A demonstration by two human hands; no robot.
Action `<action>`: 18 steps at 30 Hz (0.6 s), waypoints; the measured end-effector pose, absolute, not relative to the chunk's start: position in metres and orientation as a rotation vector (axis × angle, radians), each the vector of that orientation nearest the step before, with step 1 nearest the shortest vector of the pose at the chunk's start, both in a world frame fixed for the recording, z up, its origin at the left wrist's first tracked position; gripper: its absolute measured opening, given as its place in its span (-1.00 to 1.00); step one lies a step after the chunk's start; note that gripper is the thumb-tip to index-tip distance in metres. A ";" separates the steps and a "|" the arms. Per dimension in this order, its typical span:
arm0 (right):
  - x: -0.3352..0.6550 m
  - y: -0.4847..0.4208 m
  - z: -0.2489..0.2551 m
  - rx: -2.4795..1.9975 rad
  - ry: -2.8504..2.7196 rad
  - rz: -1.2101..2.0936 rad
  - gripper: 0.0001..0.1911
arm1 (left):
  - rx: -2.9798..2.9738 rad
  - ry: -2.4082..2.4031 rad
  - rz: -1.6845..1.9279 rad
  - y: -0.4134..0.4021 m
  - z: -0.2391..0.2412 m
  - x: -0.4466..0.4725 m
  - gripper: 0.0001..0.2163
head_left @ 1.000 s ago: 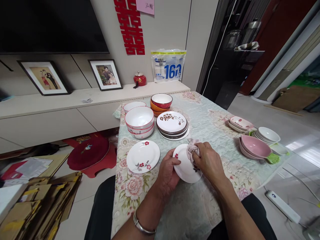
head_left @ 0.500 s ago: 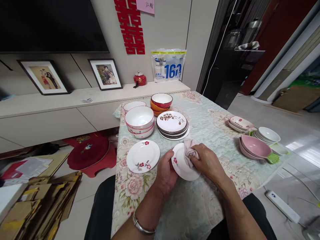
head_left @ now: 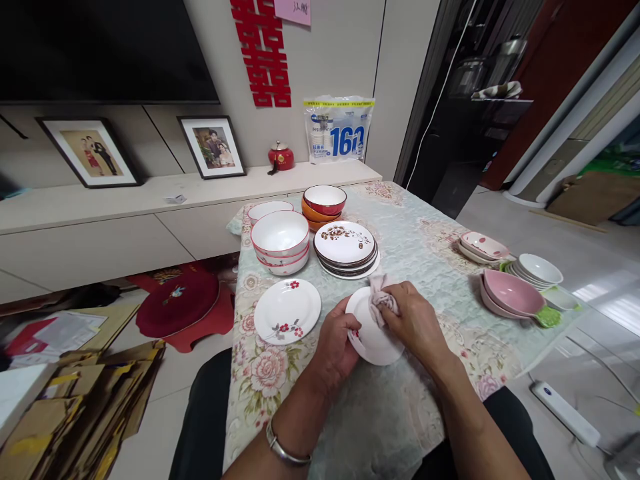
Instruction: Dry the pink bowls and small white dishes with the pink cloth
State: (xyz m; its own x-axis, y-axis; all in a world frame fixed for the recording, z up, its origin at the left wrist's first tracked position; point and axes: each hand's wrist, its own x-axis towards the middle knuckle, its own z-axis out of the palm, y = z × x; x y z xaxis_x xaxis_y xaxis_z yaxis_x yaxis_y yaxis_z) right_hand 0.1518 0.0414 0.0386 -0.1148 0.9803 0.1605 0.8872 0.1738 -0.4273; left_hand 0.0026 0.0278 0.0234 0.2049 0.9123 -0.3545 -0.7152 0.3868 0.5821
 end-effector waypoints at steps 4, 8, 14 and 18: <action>0.152 0.040 0.043 -1.955 -2.049 0.195 -0.85 | 0.271 0.733 1.199 0.028 0.022 0.001 -0.47; 0.140 0.033 0.046 -1.627 -2.152 0.424 -0.90 | 0.295 0.686 1.206 0.027 0.021 0.002 -0.62; 0.143 0.037 0.039 -1.426 -2.100 0.397 -0.71 | 0.323 0.654 1.204 0.027 0.019 0.008 -0.82; 0.154 0.042 0.037 -1.799 -2.015 0.219 -0.77 | 0.326 0.700 1.246 0.028 0.023 0.007 -0.67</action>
